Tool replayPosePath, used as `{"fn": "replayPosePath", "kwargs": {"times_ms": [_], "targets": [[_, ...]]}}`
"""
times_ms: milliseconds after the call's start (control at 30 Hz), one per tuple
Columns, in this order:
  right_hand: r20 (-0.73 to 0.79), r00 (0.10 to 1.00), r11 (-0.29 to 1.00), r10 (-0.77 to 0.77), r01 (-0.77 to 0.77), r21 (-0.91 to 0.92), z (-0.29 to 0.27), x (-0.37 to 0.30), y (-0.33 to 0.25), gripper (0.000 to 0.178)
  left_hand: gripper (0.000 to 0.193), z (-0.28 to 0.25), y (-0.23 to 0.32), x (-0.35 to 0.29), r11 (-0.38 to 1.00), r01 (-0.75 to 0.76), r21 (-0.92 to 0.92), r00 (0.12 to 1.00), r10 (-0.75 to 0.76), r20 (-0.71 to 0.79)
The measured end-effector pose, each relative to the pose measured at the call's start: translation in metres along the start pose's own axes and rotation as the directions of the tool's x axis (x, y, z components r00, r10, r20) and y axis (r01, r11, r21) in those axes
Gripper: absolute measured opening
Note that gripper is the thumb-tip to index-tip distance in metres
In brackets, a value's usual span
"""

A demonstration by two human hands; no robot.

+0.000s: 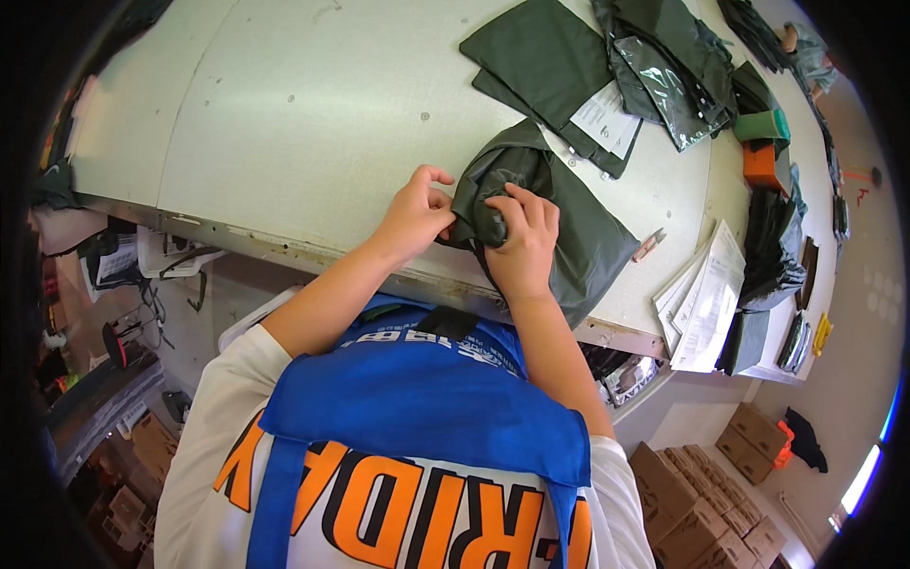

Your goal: The person folds a dark green garment on a white table, then uses a small blade to cut a tag or seam, and continues folding the garment into a compact shape. The person handles the garment repeatedly, smoothing and aligning edges before placing it aside.

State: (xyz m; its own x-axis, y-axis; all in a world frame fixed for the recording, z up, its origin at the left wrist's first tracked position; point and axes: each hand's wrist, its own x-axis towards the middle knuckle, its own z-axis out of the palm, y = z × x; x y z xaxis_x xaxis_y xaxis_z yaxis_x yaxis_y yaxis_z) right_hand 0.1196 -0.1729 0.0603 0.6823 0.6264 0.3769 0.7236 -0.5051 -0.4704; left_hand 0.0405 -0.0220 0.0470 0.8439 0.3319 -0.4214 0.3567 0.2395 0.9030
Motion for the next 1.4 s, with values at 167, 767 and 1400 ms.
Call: {"fn": "replayPosePath", "kwargs": {"times_ms": [167, 767, 1400], "targets": [[0.266, 0.962, 0.968, -0.067, 0.127, -0.217, 0.007, -0.001, -0.001, 0.031, 0.034, 0.003, 0.007, -0.011, 0.948, -0.244, 0.204, 0.969, 0.248, 0.007], [0.505, 0.854, 0.929, -0.122, 0.278, -0.246, 0.022, 0.013, -0.015, 0.019, 0.031, -0.002, 0.002, -0.019, 0.903, -0.238, 0.357, 0.971, 0.229, 0.067], [0.312, 0.903, 0.877, 0.295, -0.386, 0.286, 0.002, 0.033, -0.003, 0.018, 0.039, 0.001, -0.015, 0.005, 0.687, -0.154, 0.71, 0.94, 0.323, -0.11]]}}
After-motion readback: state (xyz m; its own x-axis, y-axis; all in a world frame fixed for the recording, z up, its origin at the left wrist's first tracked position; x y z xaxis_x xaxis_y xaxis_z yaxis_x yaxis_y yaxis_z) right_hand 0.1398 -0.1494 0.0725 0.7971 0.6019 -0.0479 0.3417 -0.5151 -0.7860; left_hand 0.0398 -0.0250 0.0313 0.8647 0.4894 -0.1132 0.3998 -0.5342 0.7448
